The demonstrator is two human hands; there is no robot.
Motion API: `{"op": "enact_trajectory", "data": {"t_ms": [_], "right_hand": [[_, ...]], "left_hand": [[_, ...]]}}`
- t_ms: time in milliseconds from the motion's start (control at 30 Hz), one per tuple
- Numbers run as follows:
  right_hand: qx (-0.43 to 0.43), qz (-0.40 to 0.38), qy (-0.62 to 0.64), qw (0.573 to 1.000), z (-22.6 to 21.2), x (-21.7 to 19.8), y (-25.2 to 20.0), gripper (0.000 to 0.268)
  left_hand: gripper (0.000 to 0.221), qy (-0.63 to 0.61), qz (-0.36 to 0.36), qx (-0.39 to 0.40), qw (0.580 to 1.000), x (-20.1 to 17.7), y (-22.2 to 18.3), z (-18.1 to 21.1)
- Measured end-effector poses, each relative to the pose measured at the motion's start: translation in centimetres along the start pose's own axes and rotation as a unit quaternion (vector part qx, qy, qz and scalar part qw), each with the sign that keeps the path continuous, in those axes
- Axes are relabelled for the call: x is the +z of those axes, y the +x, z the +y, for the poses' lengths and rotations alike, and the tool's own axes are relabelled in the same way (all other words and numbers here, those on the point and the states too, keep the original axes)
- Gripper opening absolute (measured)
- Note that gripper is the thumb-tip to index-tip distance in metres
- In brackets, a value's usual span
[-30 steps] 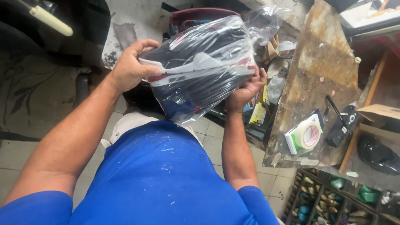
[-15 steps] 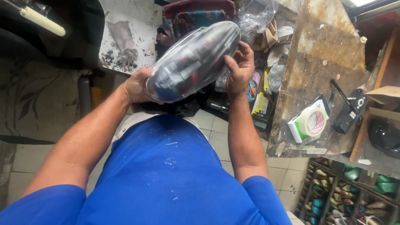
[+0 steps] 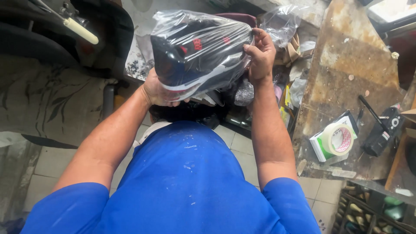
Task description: Filling out a service receipt for a pair of shoes at a repair bench.
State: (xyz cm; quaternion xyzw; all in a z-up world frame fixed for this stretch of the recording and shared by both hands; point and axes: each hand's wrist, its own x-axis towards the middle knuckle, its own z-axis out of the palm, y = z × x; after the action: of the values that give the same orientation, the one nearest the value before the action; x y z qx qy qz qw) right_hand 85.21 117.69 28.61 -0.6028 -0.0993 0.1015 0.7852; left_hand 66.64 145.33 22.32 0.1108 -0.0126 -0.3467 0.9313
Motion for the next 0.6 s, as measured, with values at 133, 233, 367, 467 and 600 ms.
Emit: {"op": "enact_trajectory", "data": {"t_ms": [133, 233, 367, 467, 600], "right_hand": [[0.032, 0.037, 0.036, 0.998, 1.1, -0.7, 1.2, 0.041], [0.055, 0.065, 0.053, 0.995, 1.6, -1.4, 1.7, 0.038], [0.115, 0.075, -0.004, 0.990, 0.0, -1.1, 1.2, 0.043], [0.149, 0.065, -0.029, 0.986, -1.1, -1.0, 0.7, 0.052], [0.138, 0.021, -0.066, 0.988, -1.9, -2.3, -0.2, 0.058]], "left_hand": [[0.094, 0.078, 0.126, 0.035, 0.988, 1.1, 0.8, 1.1], [0.086, 0.139, 0.233, -0.017, 0.962, 1.7, 1.2, 1.9], [0.085, 0.055, 0.172, 0.081, 0.980, 0.5, 1.0, 2.5], [0.089, 0.051, 0.157, 0.056, 0.985, -1.1, 0.7, 3.1], [0.100, 0.057, 0.107, 0.013, 0.993, -4.3, 0.2, 3.7]]}}
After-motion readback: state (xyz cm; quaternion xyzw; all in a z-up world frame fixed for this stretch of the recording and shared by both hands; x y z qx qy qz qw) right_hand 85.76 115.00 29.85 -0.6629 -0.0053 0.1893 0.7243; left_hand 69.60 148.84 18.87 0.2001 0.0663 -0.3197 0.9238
